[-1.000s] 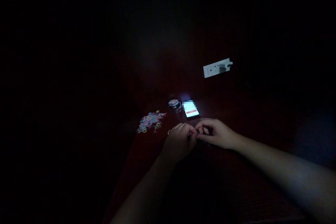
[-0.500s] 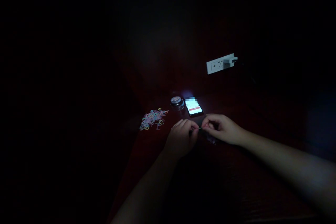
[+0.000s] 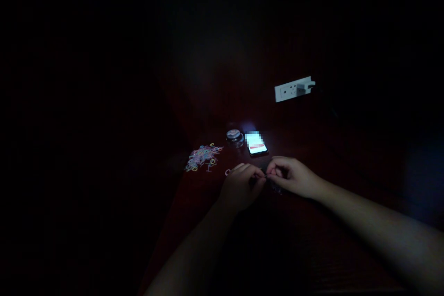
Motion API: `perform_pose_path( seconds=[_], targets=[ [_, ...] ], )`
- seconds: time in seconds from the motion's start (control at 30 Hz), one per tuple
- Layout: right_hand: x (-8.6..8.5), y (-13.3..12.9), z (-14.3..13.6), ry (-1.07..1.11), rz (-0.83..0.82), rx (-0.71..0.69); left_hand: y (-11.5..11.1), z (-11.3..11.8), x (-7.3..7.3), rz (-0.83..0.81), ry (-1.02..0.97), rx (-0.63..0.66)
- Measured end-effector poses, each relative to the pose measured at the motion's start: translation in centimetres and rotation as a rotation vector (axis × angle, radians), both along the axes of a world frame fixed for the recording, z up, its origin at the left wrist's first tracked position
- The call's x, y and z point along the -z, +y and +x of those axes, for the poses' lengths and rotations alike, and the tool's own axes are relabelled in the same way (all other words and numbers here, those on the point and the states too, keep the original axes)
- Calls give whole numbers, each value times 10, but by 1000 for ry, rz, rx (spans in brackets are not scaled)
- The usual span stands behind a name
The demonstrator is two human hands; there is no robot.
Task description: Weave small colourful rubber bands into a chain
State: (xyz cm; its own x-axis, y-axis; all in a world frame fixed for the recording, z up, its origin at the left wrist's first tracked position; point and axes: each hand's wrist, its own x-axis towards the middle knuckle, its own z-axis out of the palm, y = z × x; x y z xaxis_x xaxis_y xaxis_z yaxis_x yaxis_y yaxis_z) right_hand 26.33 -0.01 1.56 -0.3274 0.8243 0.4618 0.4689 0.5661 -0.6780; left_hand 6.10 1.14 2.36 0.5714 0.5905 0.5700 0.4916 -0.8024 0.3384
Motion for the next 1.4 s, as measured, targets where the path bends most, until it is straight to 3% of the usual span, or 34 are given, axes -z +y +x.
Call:
perform_pose_path(
  seconds=[0.37,0.57,0.9,1.17,1.4],
  targets=[
    [0,-10,-5,10,-54,-65,-6,-1,1,-68,-14,-58],
    [1,-11,-11,26,-47,-58,-7,-3,1,15,-3,-44],
    [-2,-4,-7,-131,166,50,1,-1,7,201,108,-27],
    [-2,-1,2,-185,186,25,4,-1,7,202,101,-111],
    [-6,-1,4,-154,196,31,10,2,4,203,77,-60]
  ],
)
